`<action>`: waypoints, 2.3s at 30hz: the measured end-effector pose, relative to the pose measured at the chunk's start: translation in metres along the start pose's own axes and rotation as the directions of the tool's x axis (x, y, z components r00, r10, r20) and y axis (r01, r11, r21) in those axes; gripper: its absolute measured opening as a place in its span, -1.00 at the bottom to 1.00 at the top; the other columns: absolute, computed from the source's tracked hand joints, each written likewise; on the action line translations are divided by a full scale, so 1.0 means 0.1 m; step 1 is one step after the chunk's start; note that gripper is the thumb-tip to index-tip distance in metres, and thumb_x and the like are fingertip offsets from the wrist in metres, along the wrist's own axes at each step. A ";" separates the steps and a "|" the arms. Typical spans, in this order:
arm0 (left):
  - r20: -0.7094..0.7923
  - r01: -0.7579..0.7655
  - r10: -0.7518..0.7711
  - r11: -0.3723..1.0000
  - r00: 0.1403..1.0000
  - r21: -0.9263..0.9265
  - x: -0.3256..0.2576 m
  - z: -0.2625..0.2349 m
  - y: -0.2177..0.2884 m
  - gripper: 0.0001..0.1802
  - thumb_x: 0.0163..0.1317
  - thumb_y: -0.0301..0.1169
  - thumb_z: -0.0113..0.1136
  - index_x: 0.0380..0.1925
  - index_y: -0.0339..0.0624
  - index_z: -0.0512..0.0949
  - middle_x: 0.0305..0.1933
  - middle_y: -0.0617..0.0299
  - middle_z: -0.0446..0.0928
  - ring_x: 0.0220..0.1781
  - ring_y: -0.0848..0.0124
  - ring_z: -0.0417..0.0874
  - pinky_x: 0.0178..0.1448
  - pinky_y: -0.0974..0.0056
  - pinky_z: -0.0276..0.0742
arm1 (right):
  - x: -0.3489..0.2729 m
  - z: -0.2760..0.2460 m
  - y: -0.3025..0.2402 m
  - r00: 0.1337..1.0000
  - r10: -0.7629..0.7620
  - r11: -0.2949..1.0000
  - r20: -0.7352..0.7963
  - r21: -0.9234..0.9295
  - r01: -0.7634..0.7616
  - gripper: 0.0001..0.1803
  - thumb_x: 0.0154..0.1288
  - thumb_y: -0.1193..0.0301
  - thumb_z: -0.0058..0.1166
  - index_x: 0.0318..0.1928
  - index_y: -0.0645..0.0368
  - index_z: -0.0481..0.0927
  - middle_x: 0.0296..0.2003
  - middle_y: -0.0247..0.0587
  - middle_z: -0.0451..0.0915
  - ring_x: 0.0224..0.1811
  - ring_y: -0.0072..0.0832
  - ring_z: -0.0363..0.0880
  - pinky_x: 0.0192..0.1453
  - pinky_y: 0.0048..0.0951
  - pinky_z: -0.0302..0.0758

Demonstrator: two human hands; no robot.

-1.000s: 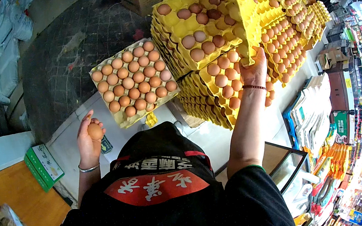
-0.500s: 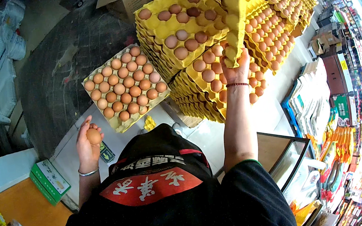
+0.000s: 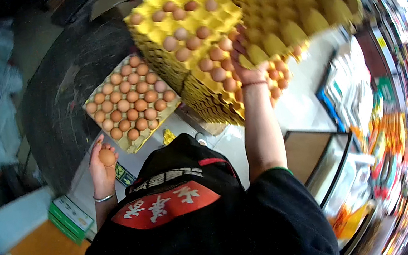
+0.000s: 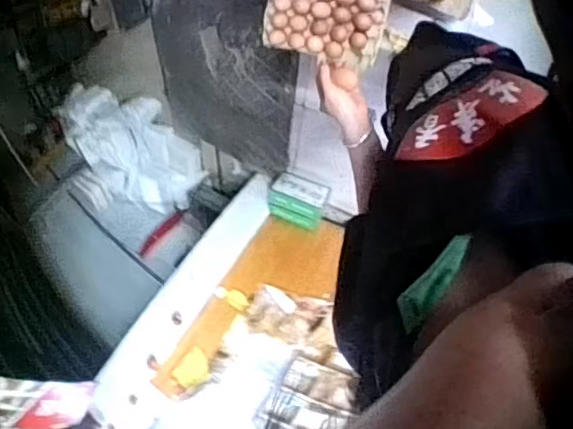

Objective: The person picks up eggs from yellow trays and places them into a smaller tray. They repeatedly transfer eggs one by one, occasionally moving trays to access more eggs. The person also briefly places an egg into a red plastic bag before continuing to arrange eggs in the tray.

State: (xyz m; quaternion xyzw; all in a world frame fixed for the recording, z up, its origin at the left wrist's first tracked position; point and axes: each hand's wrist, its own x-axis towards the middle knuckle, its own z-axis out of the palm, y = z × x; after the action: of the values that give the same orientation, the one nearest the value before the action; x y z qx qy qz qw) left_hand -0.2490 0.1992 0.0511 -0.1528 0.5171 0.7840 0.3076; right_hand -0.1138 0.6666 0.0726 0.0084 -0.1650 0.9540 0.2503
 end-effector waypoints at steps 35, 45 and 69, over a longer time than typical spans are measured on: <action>0.385 0.228 -0.372 0.900 0.845 0.371 -1.01 1.69 -1.59 -0.66 0.39 -0.30 -0.02 0.12 -0.10 0.47 -0.29 0.33 0.50 -0.26 0.50 0.50 -0.20 0.37 0.45 | -6.83 -0.89 -1.23 -0.896 -0.403 0.422 -0.188 -0.907 0.001 -0.53 0.27 0.48 0.04 0.16 0.45 0.38 0.08 0.15 0.54 0.02 -0.15 0.59 0.07 -0.22 0.55; 0.453 0.369 -0.392 0.918 0.800 0.144 -1.43 1.79 -1.71 -0.61 0.37 -0.24 0.01 0.12 -0.17 0.48 -0.26 0.26 0.54 -0.24 0.41 0.59 -0.21 0.30 0.55 | -7.91 -1.19 -1.18 -0.457 -0.494 0.708 -0.739 -0.648 0.282 -0.39 0.38 -0.17 -0.20 0.11 0.04 0.50 -0.10 -0.31 0.64 -0.18 -0.40 0.61 -0.28 -0.41 0.60; 0.418 -0.254 0.390 0.903 0.820 -0.346 -2.60 -0.91 -0.15 -0.29 0.11 -0.53 -0.10 0.36 -0.32 0.17 0.29 0.09 0.35 0.40 0.25 0.28 0.44 0.09 0.19 | -5.74 -1.18 0.45 0.041 -0.227 0.894 -0.973 -0.225 -0.387 -0.44 0.43 -0.02 -0.21 0.24 0.07 0.32 0.03 -0.16 0.57 -0.01 -0.25 0.55 -0.10 -0.25 0.46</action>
State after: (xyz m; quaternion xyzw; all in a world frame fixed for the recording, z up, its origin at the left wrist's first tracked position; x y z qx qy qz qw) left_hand -0.0473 0.0363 0.1470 0.0946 0.3298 0.9018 0.2628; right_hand 0.3743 0.3948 -0.1099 -0.7178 -0.1531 0.6383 0.2321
